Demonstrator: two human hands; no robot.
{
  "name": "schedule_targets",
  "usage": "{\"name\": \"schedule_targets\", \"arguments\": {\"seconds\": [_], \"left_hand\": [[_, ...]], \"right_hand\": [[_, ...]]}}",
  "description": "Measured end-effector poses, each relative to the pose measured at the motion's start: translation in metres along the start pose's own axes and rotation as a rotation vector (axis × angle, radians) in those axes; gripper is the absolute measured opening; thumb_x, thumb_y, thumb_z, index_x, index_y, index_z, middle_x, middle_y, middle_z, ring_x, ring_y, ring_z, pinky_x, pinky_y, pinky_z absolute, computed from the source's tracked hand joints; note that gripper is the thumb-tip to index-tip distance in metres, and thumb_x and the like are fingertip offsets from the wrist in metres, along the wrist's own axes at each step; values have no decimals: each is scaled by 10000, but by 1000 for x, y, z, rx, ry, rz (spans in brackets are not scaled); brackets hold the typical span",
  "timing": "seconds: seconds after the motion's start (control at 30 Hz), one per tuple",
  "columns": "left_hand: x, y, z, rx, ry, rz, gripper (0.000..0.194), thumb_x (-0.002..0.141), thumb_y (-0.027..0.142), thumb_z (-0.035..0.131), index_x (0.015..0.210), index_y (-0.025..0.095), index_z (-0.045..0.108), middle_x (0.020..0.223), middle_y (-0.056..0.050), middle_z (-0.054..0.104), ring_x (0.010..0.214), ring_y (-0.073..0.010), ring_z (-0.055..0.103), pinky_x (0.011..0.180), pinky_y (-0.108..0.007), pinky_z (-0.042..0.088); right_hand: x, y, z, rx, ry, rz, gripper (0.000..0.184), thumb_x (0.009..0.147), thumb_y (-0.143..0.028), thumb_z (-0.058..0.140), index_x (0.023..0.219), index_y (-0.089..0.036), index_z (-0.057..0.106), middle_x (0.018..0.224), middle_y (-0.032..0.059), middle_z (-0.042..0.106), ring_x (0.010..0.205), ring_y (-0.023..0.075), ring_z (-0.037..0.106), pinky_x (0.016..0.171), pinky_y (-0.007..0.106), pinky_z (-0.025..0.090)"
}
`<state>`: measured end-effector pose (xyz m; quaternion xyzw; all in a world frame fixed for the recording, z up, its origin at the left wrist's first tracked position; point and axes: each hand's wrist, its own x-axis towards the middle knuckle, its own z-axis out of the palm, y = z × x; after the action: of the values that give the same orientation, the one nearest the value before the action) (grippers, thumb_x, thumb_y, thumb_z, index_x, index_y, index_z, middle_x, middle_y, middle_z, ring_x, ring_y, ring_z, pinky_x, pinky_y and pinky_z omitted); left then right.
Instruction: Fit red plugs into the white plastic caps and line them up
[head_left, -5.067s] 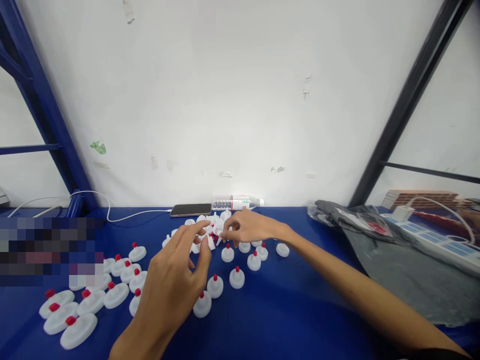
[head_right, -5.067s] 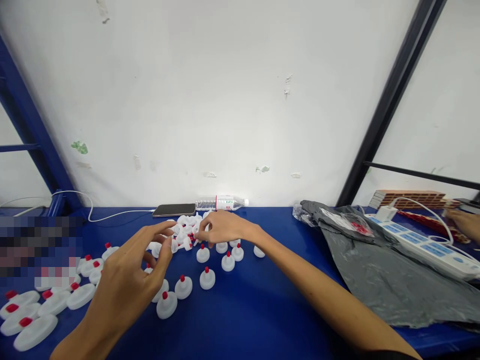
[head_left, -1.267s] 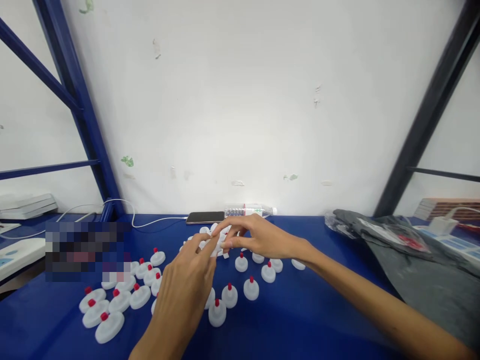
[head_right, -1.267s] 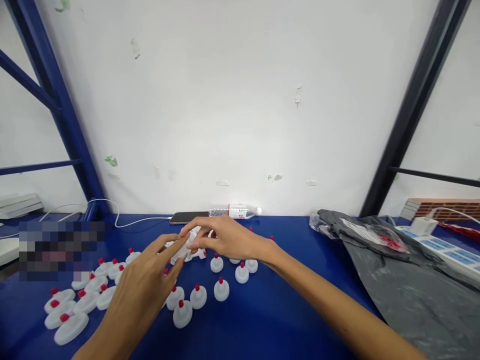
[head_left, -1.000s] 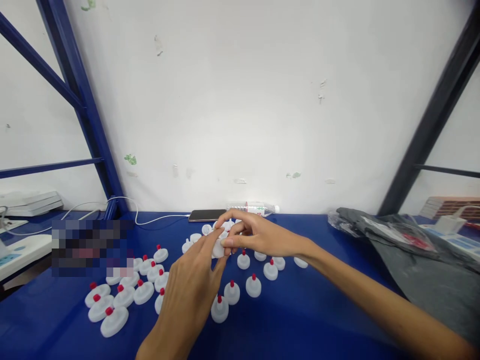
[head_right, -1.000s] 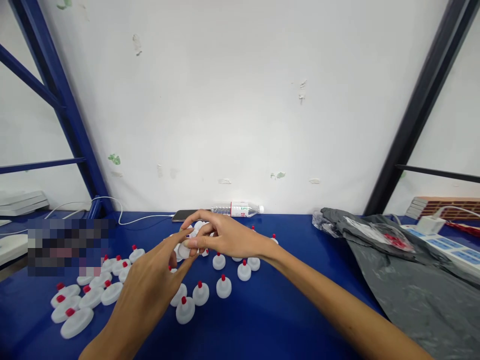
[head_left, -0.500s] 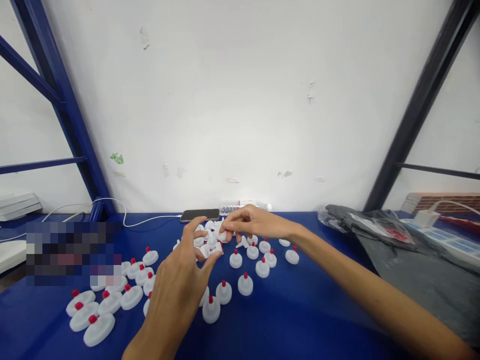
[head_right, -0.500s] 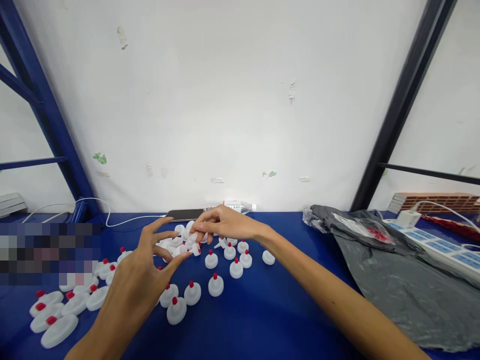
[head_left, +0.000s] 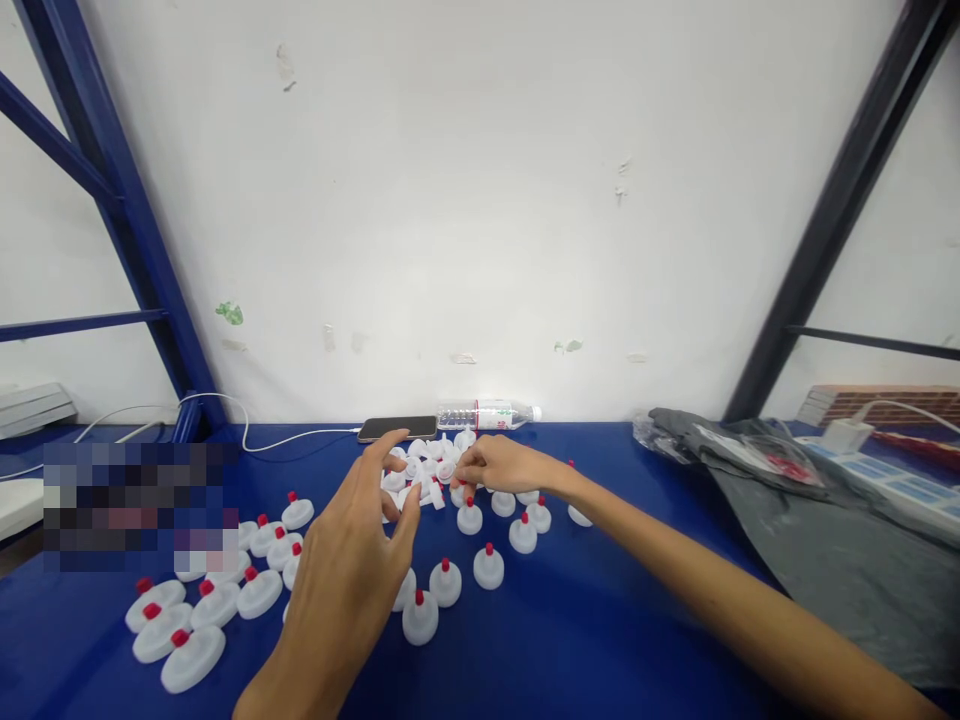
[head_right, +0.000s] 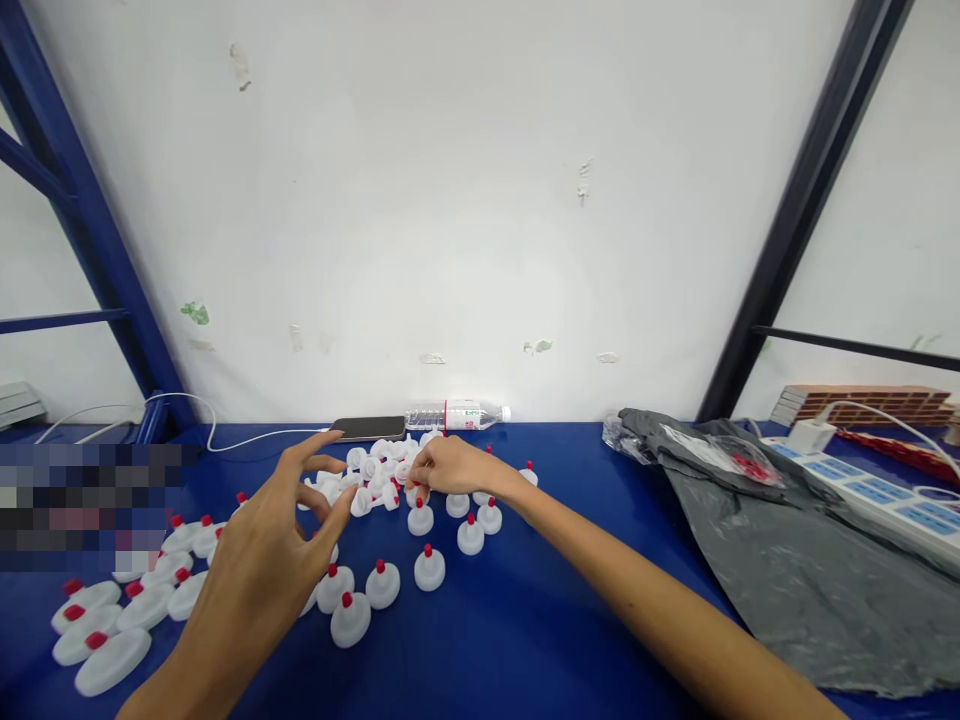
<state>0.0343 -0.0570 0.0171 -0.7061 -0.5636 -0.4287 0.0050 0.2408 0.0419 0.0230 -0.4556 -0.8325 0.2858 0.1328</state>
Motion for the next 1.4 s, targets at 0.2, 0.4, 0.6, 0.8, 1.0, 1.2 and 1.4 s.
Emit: {"name": "schedule_targets", "arguments": {"seconds": [0.2, 0.4, 0.6, 0.8, 1.0, 1.2, 1.4], "left_hand": [[0, -1, -1, -9, -11, 14, 439, 961, 316, 515, 1396, 308, 457, 1061, 8, 702, 513, -115, 628, 501, -259, 480], [0, -4, 1, -23, -4, 38, 432, 966, 309, 515, 1394, 315, 453, 1066, 19, 682, 526, -106, 617, 531, -259, 493], [2, -3, 2, -25, 11, 44, 421, 960, 287, 519, 1378, 307, 473, 1069, 16, 682, 554, -115, 620, 556, -265, 498], [1, -3, 3, -29, -9, 32, 392, 968, 312, 508, 1360, 305, 494, 1028, 19, 686, 543, -125, 643, 555, -280, 502], [1, -3, 3, -8, 5, 57, 348, 983, 330, 495, 1329, 304, 524, 1003, 17, 680, 553, -133, 649, 537, -276, 486], [1, -4, 7, 104, -7, 165, 388, 961, 338, 572, 1347, 305, 575, 1169, -22, 686, 575, -147, 639, 562, -302, 509], [1, -12, 15, 129, -34, 304, 419, 996, 301, 536, 1415, 309, 542, 1335, -42, 617, 531, -114, 606, 535, -295, 521]], "right_hand": [[-5, -12, 3, -149, 153, 28, 245, 912, -206, 577, 1051, -177, 777, 729, 38, 783, 618, 163, 664, 576, 248, 423], [-3, -11, -5, -288, 346, 3, 316, 1009, -324, 483, 1067, -175, 756, 870, 80, 788, 758, 214, 697, 667, 303, 453], [9, 7, 2, -459, 312, -153, 307, 1019, -193, 493, 1216, -236, 724, 1116, 110, 732, 1104, 276, 621, 833, 343, 451], [12, 6, 8, -533, 224, -214, 203, 967, -220, 645, 1150, -223, 732, 1090, 110, 708, 1070, 264, 602, 830, 342, 454], [12, 5, 5, -499, 309, -155, 92, 926, -164, 683, 992, -182, 744, 991, 108, 748, 1007, 269, 642, 776, 331, 446], [0, -11, -13, -303, 427, -167, 154, 971, -295, 629, 987, -201, 750, 949, 41, 778, 855, 172, 700, 743, 266, 483], [-22, -50, -14, 133, 262, -292, 158, 899, -301, 678, 960, -199, 782, 828, 32, 772, 743, 149, 688, 643, 241, 489]]}}
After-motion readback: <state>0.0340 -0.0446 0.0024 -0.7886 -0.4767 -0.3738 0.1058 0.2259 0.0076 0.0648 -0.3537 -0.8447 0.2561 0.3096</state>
